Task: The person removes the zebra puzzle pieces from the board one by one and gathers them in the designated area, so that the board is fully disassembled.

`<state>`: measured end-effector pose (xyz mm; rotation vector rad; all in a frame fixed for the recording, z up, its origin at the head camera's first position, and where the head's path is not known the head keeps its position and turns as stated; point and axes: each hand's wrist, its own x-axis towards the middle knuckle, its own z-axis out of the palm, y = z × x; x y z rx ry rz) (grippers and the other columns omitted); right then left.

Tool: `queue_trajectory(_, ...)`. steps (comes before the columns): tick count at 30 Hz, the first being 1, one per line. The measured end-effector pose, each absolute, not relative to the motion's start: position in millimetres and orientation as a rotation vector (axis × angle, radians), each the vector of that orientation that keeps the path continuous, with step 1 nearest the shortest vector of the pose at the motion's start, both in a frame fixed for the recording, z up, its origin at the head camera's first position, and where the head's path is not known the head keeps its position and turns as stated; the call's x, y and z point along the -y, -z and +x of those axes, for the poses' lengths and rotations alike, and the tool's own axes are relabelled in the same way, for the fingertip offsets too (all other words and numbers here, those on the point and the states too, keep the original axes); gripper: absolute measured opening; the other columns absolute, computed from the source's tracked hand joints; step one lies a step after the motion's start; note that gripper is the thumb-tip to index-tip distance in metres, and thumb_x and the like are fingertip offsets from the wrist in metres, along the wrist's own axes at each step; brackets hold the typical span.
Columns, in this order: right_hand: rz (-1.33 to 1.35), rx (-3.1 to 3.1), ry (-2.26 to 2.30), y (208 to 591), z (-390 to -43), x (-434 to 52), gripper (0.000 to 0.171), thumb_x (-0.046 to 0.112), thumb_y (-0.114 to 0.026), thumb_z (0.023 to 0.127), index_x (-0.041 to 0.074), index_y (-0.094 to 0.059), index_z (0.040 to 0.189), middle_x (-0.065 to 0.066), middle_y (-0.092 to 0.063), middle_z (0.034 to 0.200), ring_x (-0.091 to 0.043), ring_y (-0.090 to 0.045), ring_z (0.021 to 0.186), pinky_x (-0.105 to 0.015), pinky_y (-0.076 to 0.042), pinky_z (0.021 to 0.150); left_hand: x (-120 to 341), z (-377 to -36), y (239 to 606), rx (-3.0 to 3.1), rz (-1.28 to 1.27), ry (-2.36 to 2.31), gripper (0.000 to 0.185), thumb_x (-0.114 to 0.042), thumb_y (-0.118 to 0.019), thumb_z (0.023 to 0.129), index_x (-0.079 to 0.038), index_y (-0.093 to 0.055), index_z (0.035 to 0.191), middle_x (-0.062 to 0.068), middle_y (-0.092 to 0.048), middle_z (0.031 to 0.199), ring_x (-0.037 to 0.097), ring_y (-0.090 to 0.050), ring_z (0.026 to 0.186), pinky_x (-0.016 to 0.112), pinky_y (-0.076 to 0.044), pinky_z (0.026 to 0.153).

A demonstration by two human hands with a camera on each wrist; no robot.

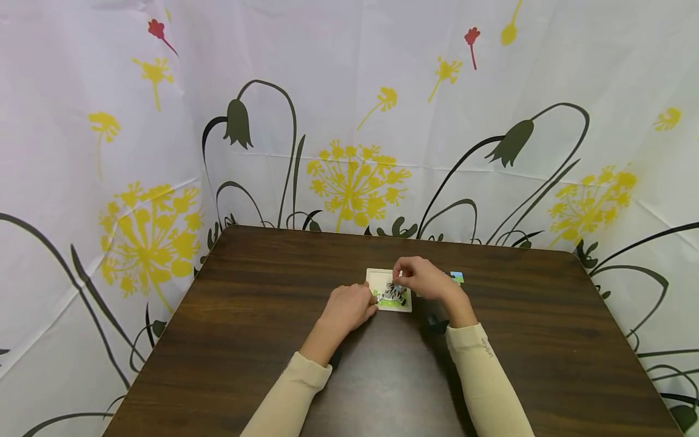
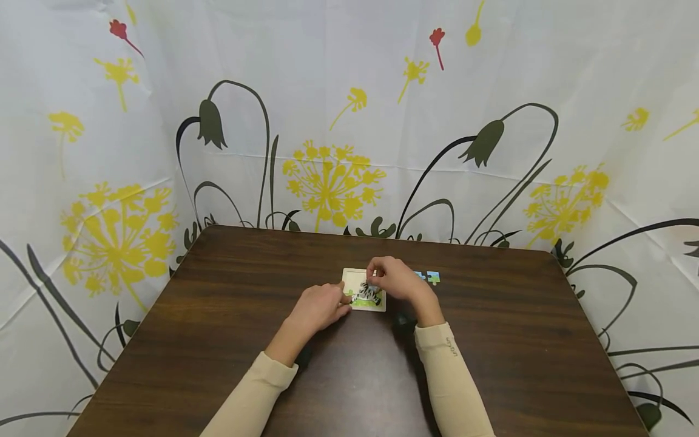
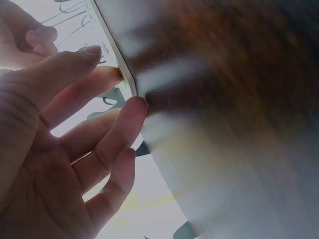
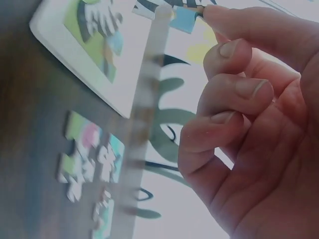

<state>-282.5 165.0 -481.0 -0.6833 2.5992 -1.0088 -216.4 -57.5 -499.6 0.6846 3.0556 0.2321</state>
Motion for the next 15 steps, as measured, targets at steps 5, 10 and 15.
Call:
queue_trajectory(5,-0.669,-2.587,1.050,475.2,-280.1,-182.4,0.005,0.013,-0.070,0.104,0.010,-0.071,0.100,-0.001,-0.060,0.078,-0.018,-0.056,0.068,-0.032,-0.047,0.064,57.5,-213.2,502.1,-3.052,0.699,-0.260,0.044,-0.028,-0.077,0.100,-0.024,-0.056,0.062,0.011,-0.078,0.130,0.015,-0.057,0.060,0.034,-0.046,0.057)
queue_trajectory(10,-0.663,-2.605,1.085,469.9,-280.4,-201.3,0.005,0.012,-0.069,0.104,0.009,-0.071,0.100,-0.012,-0.065,0.083,-0.016,-0.054,0.073,-0.032,-0.047,0.071,58.5,-213.0,503.3,-3.047,0.701,-0.267,0.047,-0.027,-0.077,0.101,-0.024,-0.053,0.060,0.011,-0.080,0.121,0.013,-0.050,0.056,0.031,-0.041,0.054)
queue_trajectory(15,-0.661,-2.552,1.128,467.0,-283.6,-211.9,0.006,0.011,-0.069,0.104,0.007,-0.071,0.102,-0.019,-0.064,0.083,-0.015,-0.053,0.072,-0.029,-0.046,0.072,58.4,-216.3,502.2,-3.057,0.693,-0.277,0.048,-0.027,-0.077,0.101,-0.024,-0.053,0.060,0.012,-0.078,0.131,0.012,-0.049,0.055,0.030,-0.038,0.053)
